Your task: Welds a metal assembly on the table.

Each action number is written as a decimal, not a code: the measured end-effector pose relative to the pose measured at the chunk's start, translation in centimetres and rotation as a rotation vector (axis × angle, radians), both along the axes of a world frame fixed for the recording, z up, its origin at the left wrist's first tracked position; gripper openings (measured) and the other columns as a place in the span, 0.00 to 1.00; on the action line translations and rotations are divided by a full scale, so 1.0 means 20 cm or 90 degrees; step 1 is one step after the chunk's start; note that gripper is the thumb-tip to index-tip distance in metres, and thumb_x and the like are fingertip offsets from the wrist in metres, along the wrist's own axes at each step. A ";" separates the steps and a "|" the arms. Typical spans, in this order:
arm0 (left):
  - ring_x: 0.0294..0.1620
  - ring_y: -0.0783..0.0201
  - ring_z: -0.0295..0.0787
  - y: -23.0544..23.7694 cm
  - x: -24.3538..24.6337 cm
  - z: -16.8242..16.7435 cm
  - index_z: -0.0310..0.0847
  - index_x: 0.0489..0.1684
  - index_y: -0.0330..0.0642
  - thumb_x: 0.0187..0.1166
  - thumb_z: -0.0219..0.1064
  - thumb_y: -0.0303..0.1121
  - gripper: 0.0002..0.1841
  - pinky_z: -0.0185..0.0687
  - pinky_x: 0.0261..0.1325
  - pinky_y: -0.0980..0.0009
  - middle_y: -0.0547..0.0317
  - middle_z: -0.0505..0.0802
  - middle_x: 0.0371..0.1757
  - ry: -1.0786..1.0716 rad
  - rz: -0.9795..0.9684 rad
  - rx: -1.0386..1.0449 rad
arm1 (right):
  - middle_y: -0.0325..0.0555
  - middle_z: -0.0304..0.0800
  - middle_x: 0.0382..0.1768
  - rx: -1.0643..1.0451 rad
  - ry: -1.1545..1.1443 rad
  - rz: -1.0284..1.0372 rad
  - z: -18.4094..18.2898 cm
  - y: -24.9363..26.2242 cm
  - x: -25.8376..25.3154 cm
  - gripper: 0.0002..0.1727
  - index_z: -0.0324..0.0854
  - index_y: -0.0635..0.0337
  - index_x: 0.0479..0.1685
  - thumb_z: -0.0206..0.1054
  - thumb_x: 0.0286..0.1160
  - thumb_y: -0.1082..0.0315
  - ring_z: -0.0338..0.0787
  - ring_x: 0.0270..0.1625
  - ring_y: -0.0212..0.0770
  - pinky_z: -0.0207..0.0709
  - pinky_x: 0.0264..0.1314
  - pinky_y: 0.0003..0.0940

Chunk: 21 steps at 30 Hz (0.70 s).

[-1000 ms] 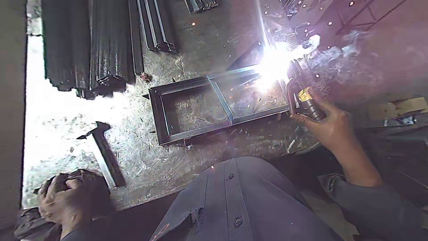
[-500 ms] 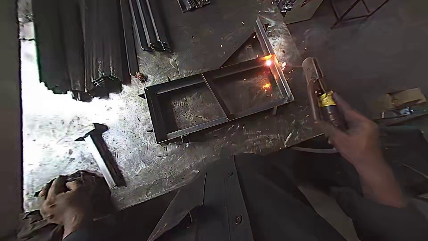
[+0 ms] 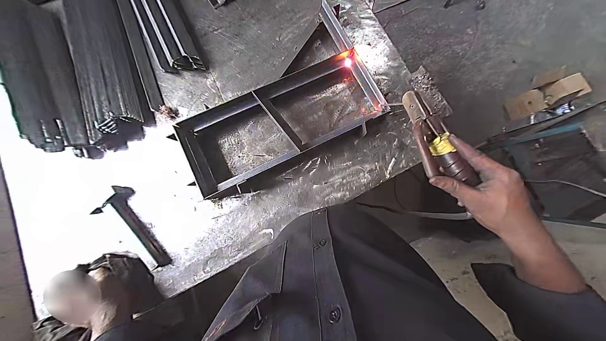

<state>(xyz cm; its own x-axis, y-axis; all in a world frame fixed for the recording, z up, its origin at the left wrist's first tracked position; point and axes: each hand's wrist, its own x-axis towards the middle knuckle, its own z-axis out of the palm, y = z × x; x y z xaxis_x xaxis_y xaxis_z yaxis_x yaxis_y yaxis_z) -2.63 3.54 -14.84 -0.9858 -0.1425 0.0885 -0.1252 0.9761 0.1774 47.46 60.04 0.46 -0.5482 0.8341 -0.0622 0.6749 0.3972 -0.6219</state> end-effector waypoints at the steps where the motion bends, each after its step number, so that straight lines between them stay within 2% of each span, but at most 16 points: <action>1: 0.90 0.53 0.67 0.00 0.01 0.00 0.82 0.77 0.50 0.87 0.51 0.46 0.25 0.54 0.92 0.53 0.52 0.80 0.83 -0.001 -0.004 0.004 | 0.47 0.93 0.49 0.006 -0.010 0.000 -0.01 -0.01 0.00 0.50 0.69 0.33 0.88 0.73 0.59 0.26 0.89 0.31 0.35 0.85 0.33 0.40; 4: 0.89 0.52 0.67 0.01 0.02 0.01 0.81 0.78 0.49 0.87 0.51 0.45 0.26 0.54 0.92 0.52 0.50 0.80 0.83 0.001 -0.015 0.001 | 0.48 0.93 0.51 0.029 -0.012 0.013 -0.03 -0.03 0.00 0.51 0.70 0.35 0.87 0.73 0.58 0.25 0.90 0.37 0.37 0.85 0.38 0.42; 7: 0.89 0.50 0.67 0.03 0.04 0.03 0.79 0.81 0.50 0.87 0.53 0.48 0.27 0.56 0.91 0.49 0.48 0.79 0.84 -0.006 0.023 0.012 | 0.48 0.92 0.58 0.037 -0.005 0.024 -0.04 -0.04 0.00 0.51 0.70 0.36 0.87 0.73 0.58 0.25 0.91 0.42 0.37 0.86 0.41 0.43; 10: 0.89 0.51 0.68 0.04 0.04 0.03 0.79 0.80 0.52 0.85 0.54 0.48 0.27 0.58 0.90 0.50 0.49 0.79 0.84 -0.001 0.045 0.015 | 0.49 0.92 0.57 0.048 -0.015 0.020 -0.04 -0.04 0.00 0.51 0.70 0.35 0.87 0.72 0.58 0.25 0.91 0.42 0.39 0.85 0.42 0.46; 14: 0.90 0.50 0.67 0.05 0.05 0.04 0.80 0.80 0.49 0.86 0.53 0.46 0.26 0.56 0.91 0.49 0.48 0.79 0.84 0.002 0.023 0.016 | 0.49 0.92 0.59 0.050 -0.014 0.021 -0.06 -0.03 0.00 0.51 0.70 0.36 0.88 0.74 0.58 0.26 0.92 0.47 0.41 0.84 0.49 0.49; 17: 0.89 0.50 0.67 0.04 0.05 0.03 0.81 0.79 0.51 0.86 0.53 0.47 0.26 0.57 0.90 0.50 0.50 0.79 0.84 0.008 0.017 0.009 | 0.50 0.92 0.55 0.047 -0.007 0.019 -0.07 -0.02 -0.01 0.51 0.70 0.37 0.87 0.75 0.58 0.27 0.91 0.42 0.40 0.85 0.42 0.47; 21: 0.89 0.50 0.68 0.02 0.03 0.02 0.81 0.79 0.51 0.86 0.53 0.46 0.25 0.57 0.91 0.50 0.50 0.80 0.84 0.011 0.015 0.000 | 0.49 0.92 0.56 0.044 -0.010 0.021 -0.06 -0.03 -0.01 0.51 0.71 0.37 0.87 0.74 0.57 0.26 0.92 0.44 0.39 0.85 0.44 0.46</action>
<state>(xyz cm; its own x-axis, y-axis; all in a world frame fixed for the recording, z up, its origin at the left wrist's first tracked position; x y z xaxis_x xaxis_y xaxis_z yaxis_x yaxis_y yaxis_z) -2.03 4.01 -14.43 -0.9806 -0.1651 0.1055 -0.1446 0.9732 0.1790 47.21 59.48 -0.83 -0.5755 0.8177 -0.0141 0.6697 0.4613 -0.5821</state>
